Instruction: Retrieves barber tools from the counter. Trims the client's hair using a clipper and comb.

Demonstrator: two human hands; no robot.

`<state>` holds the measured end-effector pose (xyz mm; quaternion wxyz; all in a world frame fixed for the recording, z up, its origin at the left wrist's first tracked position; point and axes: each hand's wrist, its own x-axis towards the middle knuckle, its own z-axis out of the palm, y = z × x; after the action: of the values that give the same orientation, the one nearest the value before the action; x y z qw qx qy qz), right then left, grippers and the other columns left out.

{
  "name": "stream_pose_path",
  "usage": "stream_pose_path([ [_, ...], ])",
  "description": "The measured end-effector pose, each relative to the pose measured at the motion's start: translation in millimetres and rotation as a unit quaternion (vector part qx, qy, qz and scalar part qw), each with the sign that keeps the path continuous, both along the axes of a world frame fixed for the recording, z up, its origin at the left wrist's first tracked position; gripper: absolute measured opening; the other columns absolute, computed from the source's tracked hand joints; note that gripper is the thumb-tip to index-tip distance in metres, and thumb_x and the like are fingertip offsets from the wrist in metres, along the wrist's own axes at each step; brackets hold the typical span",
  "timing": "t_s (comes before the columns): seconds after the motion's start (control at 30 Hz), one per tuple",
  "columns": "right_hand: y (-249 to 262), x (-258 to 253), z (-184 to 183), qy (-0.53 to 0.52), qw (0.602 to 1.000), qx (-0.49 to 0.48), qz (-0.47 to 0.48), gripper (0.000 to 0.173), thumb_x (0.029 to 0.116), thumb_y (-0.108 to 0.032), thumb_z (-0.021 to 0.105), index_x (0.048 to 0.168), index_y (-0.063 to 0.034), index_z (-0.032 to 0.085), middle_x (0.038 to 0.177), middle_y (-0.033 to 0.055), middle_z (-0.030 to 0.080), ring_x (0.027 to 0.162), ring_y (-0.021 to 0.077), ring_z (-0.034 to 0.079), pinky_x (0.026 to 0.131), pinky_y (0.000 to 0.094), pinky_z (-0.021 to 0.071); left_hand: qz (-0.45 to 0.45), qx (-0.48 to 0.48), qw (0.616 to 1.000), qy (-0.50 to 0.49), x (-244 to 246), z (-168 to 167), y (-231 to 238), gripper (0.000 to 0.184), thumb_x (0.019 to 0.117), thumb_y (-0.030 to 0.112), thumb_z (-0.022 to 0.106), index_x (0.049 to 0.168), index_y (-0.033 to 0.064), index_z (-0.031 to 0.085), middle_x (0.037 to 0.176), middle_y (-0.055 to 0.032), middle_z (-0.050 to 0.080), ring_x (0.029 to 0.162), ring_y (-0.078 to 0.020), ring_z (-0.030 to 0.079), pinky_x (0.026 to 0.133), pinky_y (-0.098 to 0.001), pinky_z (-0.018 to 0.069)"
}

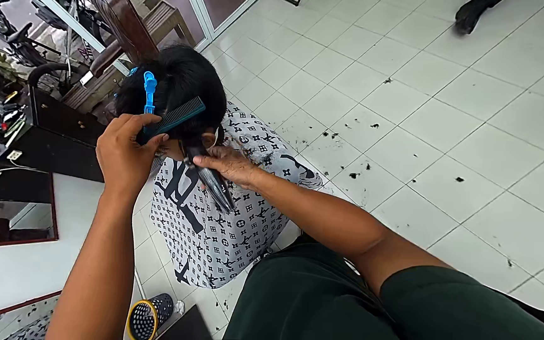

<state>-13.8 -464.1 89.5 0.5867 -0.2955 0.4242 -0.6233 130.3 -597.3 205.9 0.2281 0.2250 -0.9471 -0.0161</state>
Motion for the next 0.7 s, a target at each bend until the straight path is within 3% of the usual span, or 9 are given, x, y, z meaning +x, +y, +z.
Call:
stream_pose_path([
  [0.07,1,3,-3,0.021,0.999,0.033,0.005,0.032,0.1041,-0.027,0.061,0.109,0.0044,0.061,0.082,0.0134,0.069,0.066,0.0190,0.070,0.065,0.0336,0.0616,-0.003,0.002,1.000,0.005,0,1,1,0.029,0.0921,0.015,0.076,0.118,0.0045,0.073,0.112,-0.0216,0.070,0.107,-0.0369,0.066,0.092,-0.0543,0.0498],
  [0.17,1,4,8,-0.032,0.997,-0.034,-0.065,0.031,0.1047,-0.021,0.059,0.121,0.0057,0.057,0.091,0.0161,0.071,0.074,0.0229,0.073,0.071,0.0382,0.0636,-0.003,0.002,1.000,0.006,1,-2,-2,0.028,0.0921,0.015,0.076,0.118,0.0043,0.073,0.112,-0.0219,0.070,0.107,-0.0378,0.066,0.092,-0.0548,0.0496],
  [0.23,-3,7,10,-0.003,0.992,-0.065,-0.106,0.034,0.1027,-0.018,0.062,0.126,0.0055,0.055,0.098,0.0173,0.070,0.081,0.0247,0.074,0.076,0.0412,0.0644,-0.006,0.002,1.000,0.011,4,-6,-5,0.028,0.0918,0.015,0.076,0.118,0.0048,0.073,0.112,-0.0214,0.071,0.106,-0.0365,0.067,0.092,-0.0533,0.0500],
  [0.37,-12,16,-15,0.182,0.981,0.049,-0.040,0.042,0.0943,-0.032,0.075,0.114,0.0037,0.065,0.097,0.0159,0.069,0.088,0.0227,0.067,0.085,0.0451,0.0551,-0.028,-0.009,0.999,0.036,9,-5,-8,0.028,0.0922,0.016,0.076,0.118,0.0041,0.073,0.111,-0.0210,0.070,0.107,-0.0332,0.066,0.094,-0.0473,0.0503],
  [0.43,-14,19,-13,0.187,0.979,0.078,-0.025,0.045,0.0934,-0.035,0.076,0.115,0.0033,0.065,0.100,0.0166,0.069,0.091,0.0237,0.066,0.086,0.0458,0.0535,-0.025,-0.013,0.999,0.043,10,-2,-6,0.028,0.0926,0.015,0.076,0.118,0.0038,0.073,0.112,-0.0212,0.070,0.108,-0.0336,0.066,0.095,-0.0473,0.0496],
  [0.6,-14,30,3,0.166,0.976,-0.031,-0.139,0.045,0.0907,-0.027,0.079,0.119,0.0024,0.060,0.093,0.0116,0.070,0.081,0.0137,0.068,0.078,0.0330,0.0572,-0.008,-0.024,0.999,0.031,17,-6,-9,0.028,0.0934,0.017,0.075,0.119,0.0053,0.073,0.112,-0.0206,0.071,0.107,-0.0373,0.065,0.094,-0.0534,0.0463],
  [0.7,-16,28,-8,0.217,0.972,0.024,-0.086,0.046,0.0922,-0.031,0.078,0.116,0.0049,0.063,0.097,0.0165,0.070,0.089,0.0217,0.068,0.085,0.0425,0.0557,-0.014,-0.032,0.999,0.036,21,-6,-9,0.027,0.0936,0.018,0.074,0.118,0.0052,0.073,0.110,-0.0210,0.071,0.106,-0.0378,0.065,0.092,-0.0548,0.0448],
])
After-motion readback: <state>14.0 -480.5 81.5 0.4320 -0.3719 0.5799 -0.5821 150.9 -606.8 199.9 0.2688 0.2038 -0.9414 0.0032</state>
